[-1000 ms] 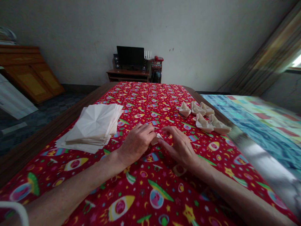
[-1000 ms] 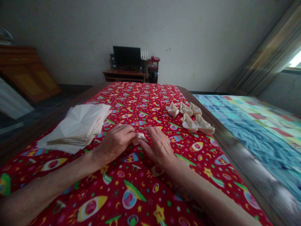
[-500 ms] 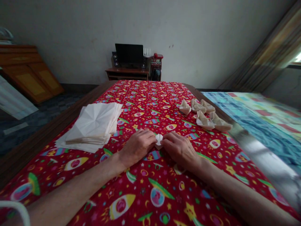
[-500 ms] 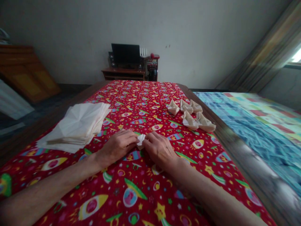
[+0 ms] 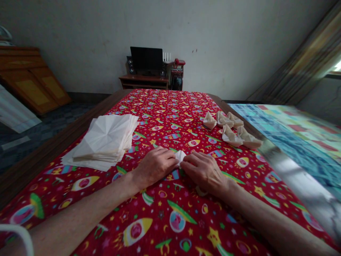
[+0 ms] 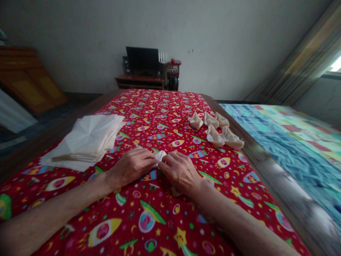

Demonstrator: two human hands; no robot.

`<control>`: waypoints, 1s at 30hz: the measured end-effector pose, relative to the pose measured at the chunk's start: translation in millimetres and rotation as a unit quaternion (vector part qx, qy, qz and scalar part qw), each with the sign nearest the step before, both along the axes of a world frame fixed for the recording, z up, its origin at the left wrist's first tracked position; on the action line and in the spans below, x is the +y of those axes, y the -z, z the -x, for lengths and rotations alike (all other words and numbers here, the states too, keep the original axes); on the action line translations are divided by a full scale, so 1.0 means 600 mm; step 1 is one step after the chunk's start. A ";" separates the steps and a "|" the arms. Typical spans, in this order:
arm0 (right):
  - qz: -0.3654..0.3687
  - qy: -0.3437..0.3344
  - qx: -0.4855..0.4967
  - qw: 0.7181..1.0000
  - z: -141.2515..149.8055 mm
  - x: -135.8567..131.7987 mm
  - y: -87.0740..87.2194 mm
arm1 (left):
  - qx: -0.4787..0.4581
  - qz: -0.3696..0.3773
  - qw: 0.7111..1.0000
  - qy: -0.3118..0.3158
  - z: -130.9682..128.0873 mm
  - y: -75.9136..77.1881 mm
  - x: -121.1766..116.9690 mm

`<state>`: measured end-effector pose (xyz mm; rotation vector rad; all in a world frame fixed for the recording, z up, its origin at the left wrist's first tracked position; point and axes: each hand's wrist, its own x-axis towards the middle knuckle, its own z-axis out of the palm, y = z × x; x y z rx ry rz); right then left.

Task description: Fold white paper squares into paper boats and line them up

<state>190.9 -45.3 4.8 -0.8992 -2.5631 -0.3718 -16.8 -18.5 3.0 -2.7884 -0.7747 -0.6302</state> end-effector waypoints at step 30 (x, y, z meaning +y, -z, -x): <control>0.102 0.083 0.099 0.986 -0.014 0.017 0.026 | -0.079 0.104 0.991 -0.032 -0.004 0.017 0.009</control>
